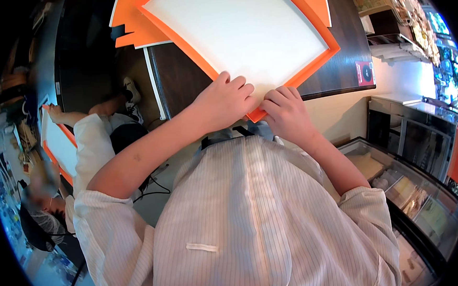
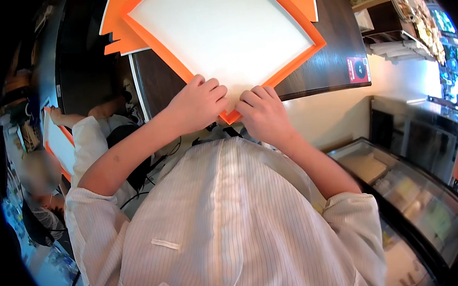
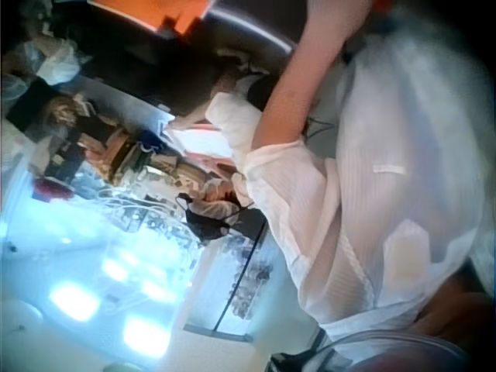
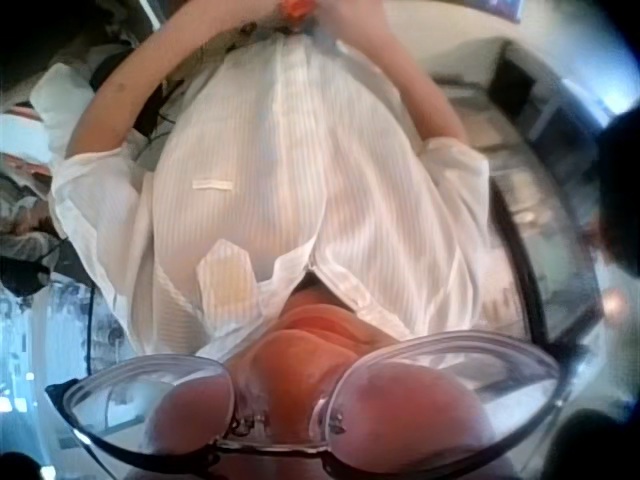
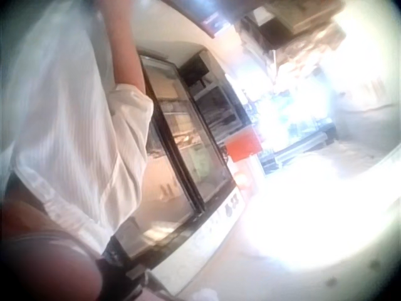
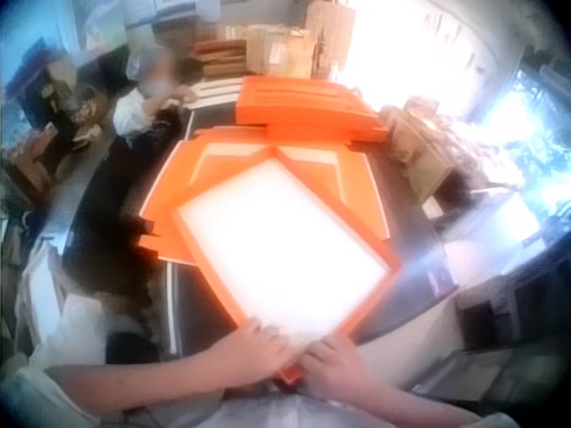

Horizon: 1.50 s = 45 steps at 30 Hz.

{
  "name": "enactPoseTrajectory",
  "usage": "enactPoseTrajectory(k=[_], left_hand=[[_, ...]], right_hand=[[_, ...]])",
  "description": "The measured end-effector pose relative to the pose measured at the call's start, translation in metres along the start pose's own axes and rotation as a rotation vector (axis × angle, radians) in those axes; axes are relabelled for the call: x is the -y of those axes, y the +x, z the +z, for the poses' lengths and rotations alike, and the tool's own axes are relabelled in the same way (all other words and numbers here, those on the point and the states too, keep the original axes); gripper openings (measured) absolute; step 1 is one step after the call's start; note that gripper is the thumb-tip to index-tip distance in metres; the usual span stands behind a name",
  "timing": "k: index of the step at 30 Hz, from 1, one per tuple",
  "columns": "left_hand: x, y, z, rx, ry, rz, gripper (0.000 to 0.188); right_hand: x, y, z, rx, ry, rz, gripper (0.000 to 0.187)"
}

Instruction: The person assembles orange and white cardboard boxes by folding flaps and tucking tabs into slots. They handle multiple flat-packed box components, fold them into shape, and stack the finished boxes on the table.

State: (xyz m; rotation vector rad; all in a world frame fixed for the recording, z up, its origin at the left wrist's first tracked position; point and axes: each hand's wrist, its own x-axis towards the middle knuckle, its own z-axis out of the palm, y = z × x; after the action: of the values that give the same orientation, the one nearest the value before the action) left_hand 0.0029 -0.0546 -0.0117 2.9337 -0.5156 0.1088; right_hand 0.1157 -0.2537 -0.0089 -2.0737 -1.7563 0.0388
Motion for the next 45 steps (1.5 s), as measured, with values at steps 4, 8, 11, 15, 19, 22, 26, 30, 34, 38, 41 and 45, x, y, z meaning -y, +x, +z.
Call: enactPoseTrajectory(k=[4,8,11,15,19,22,26,30,34,38,41,45], left_hand=[[-0.007,-0.007,0.005,-0.167,-0.035,-0.012,0.024],[0.001,-0.002,-0.003,-0.154,-0.087,-0.014,0.019],[0.004,0.005,0.000,-0.156,-0.094,0.071,0.014],[0.004,0.009,0.005,-0.170,-0.113,0.077,0.013],[-0.004,0.014,0.002,-0.060,-0.108,0.028,0.014],[-0.012,0.019,-0.006,0.082,-0.148,-0.018,0.017],[-0.024,0.020,0.000,-0.012,-0.154,-0.076,0.023],[-0.047,0.022,0.000,0.062,-0.303,-0.301,0.038],[-0.051,0.025,0.010,-0.006,-0.283,-0.334,0.031],[-0.042,0.019,0.016,-0.187,-0.151,-0.177,0.026],[-0.043,0.007,0.020,-0.313,-0.082,-0.101,0.023],[-0.049,-0.005,0.027,-0.442,-0.021,-0.169,0.014]], right_hand=[[-0.004,-0.001,-0.003,-0.032,0.042,-0.011,0.013],[-0.009,-0.002,-0.006,0.014,0.046,-0.052,0.007],[-0.009,-0.005,-0.008,0.046,0.002,-0.080,0.008],[-0.011,-0.002,-0.017,0.025,0.011,-0.143,0.017],[-0.015,-0.001,-0.025,0.097,0.042,-0.182,0.016],[-0.023,-0.004,-0.026,0.106,0.012,-0.228,0.018],[-0.029,-0.002,-0.023,0.089,0.027,-0.250,0.014],[-0.031,-0.005,-0.017,0.112,0.024,-0.288,0.014],[-0.040,-0.003,-0.026,0.127,0.021,-0.333,0.016],[-0.044,-0.004,-0.029,0.128,0.027,-0.319,0.019],[-0.043,-0.001,-0.029,0.161,0.037,-0.323,0.020],[-0.045,0.004,-0.024,0.197,0.010,-0.357,0.020]])
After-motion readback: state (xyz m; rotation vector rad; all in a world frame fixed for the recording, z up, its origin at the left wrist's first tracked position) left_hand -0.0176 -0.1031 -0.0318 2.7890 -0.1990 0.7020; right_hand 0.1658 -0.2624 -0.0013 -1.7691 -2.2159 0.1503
